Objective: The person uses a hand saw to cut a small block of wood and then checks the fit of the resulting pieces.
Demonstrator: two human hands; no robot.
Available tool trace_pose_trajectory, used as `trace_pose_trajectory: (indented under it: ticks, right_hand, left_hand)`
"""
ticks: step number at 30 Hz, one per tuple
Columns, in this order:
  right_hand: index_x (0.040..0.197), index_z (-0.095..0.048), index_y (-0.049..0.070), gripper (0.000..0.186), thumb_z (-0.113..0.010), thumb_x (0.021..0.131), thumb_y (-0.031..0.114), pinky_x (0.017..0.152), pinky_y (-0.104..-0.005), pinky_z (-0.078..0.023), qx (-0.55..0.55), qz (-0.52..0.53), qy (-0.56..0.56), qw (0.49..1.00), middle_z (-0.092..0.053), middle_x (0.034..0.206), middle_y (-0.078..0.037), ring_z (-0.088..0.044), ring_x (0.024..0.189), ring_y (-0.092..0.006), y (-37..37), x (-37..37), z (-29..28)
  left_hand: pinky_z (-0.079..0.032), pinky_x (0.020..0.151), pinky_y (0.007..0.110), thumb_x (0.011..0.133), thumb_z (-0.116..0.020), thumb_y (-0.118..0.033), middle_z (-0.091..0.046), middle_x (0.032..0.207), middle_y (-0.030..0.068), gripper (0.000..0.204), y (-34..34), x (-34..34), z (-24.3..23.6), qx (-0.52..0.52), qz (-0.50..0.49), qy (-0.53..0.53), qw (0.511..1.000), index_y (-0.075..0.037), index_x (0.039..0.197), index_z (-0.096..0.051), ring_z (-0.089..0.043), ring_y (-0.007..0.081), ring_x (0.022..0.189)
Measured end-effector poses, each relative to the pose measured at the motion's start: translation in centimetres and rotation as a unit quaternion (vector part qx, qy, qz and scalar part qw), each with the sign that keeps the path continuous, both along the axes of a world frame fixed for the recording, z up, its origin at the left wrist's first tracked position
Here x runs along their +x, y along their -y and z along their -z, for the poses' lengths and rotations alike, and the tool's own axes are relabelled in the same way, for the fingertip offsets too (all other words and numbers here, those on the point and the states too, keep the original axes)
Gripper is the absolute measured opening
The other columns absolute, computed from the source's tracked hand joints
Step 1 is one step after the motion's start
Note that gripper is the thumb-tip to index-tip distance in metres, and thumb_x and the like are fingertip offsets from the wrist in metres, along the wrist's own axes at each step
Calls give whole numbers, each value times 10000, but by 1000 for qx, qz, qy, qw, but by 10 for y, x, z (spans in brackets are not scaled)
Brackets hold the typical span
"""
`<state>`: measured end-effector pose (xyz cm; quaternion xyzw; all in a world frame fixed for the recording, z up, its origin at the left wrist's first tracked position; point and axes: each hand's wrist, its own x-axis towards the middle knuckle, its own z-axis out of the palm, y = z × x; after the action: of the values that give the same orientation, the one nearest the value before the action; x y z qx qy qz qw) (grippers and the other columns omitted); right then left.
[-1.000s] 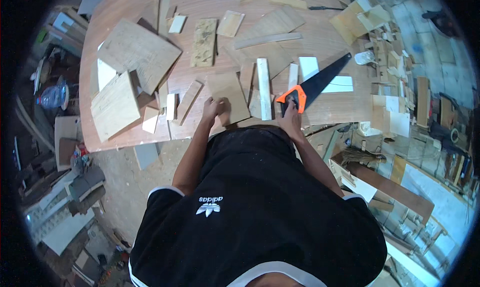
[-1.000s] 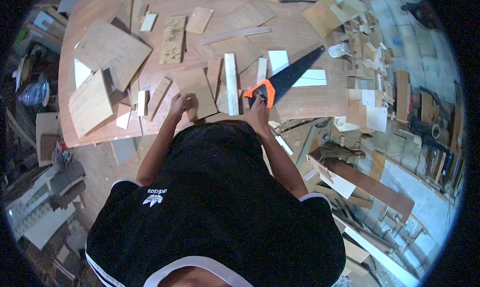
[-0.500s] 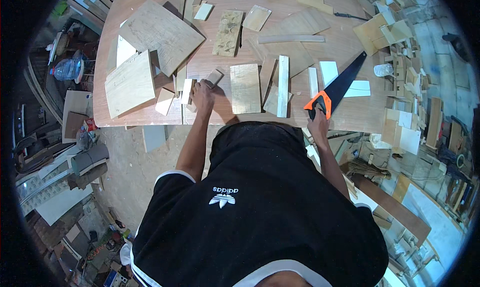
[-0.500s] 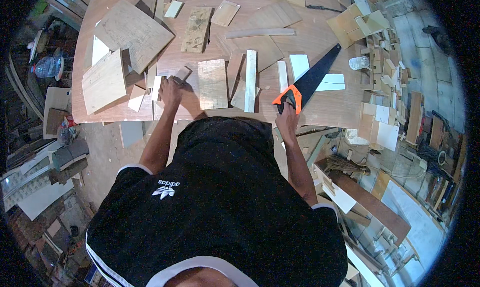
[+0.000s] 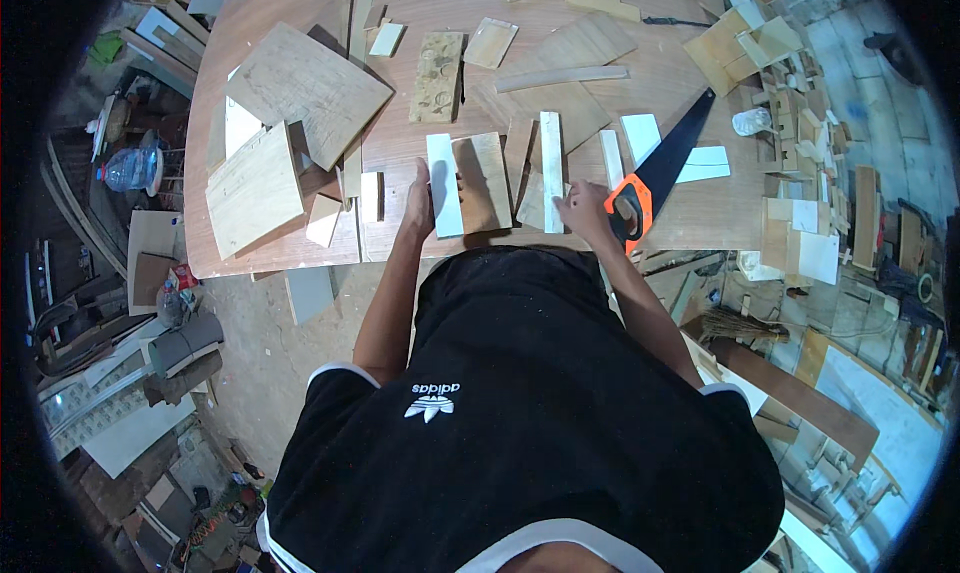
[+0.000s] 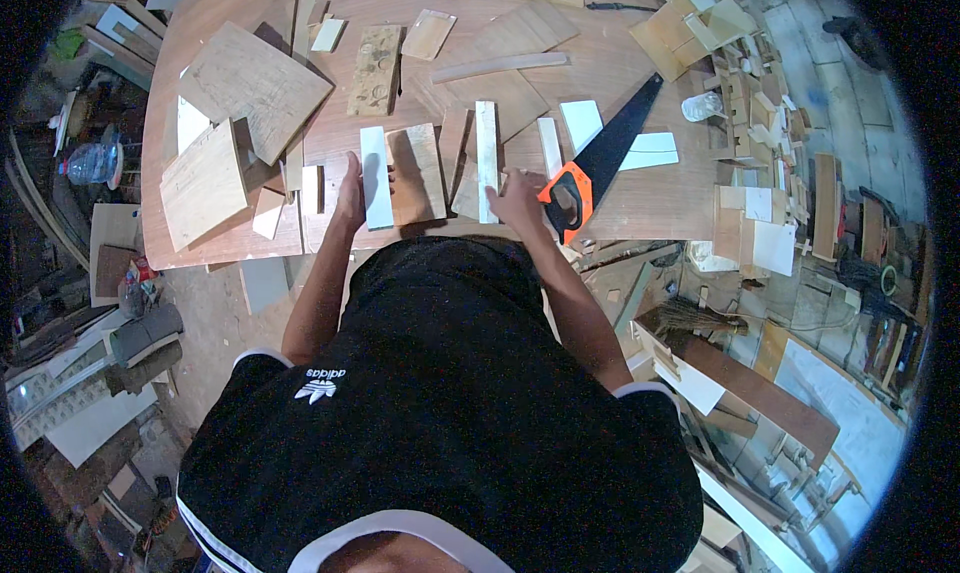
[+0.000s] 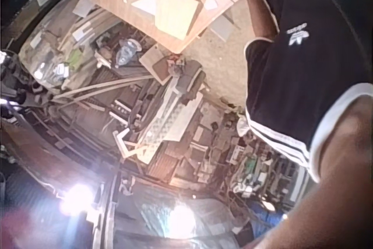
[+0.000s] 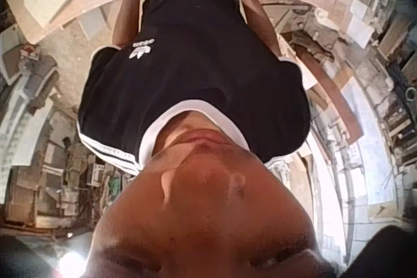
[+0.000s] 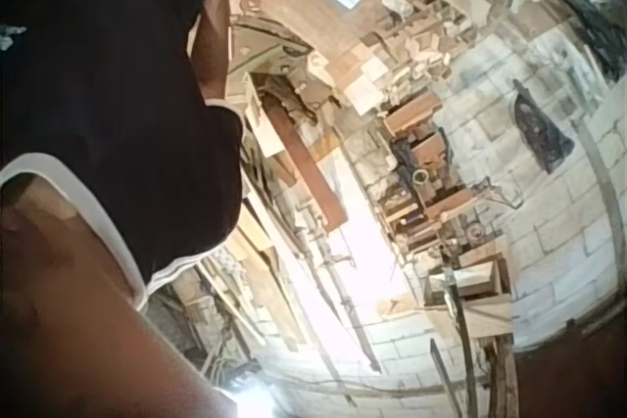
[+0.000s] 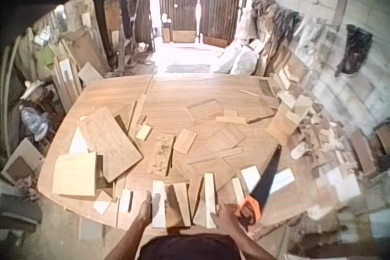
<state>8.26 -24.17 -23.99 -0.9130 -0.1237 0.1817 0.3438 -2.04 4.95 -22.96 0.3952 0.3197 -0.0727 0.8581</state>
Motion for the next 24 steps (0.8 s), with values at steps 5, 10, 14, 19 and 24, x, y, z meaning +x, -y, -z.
trace_pose_trajectory:
  ticks: [5,10,14,19,24]
  right_hand:
    - [988,-565,-47,464,-695,695,289,890,-450,-409,-83,25,101,991,-599,918,-198,-536,1007,-357,-20,-12,16]
    - [1092,-487,-37,575,-695,662,282,868,-475,-407,-159,5,85,984,-542,1044,-253,-514,996,-381,-13,0,10]
    - [1154,-436,-56,526,-622,724,182,828,-481,-462,-92,48,124,987,-469,1105,-273,-491,1024,-420,5,18,10]
    - [1164,-400,-80,532,-622,741,155,826,-454,-476,-166,-12,162,973,-448,1127,-266,-490,1051,-404,0,24,1]
    - [1116,-412,-72,507,-641,722,150,815,-432,-480,-176,44,124,976,-501,1097,-272,-504,1052,-385,-4,35,25]
  left_hand:
    - [-523,653,327,895,-448,-147,-619,963,165,287,23,1,-25,75,2,45,996,52,1097,-493,-621,216,750]
    - [-506,685,323,922,-422,-186,-608,956,156,310,24,-8,-34,72,-16,46,996,50,1101,-513,-607,212,756]
    - [-508,663,350,945,-373,-231,-599,1003,174,328,20,-8,-33,-2,-18,59,998,37,1112,-460,-608,236,753]
    - [-506,660,348,951,-352,-254,-593,989,172,331,25,-5,-37,20,-22,75,997,22,1102,-458,-607,237,753]
    - [-520,637,332,939,-395,-242,-600,963,161,307,32,1,-41,61,-8,75,995,16,1090,-465,-616,225,734]
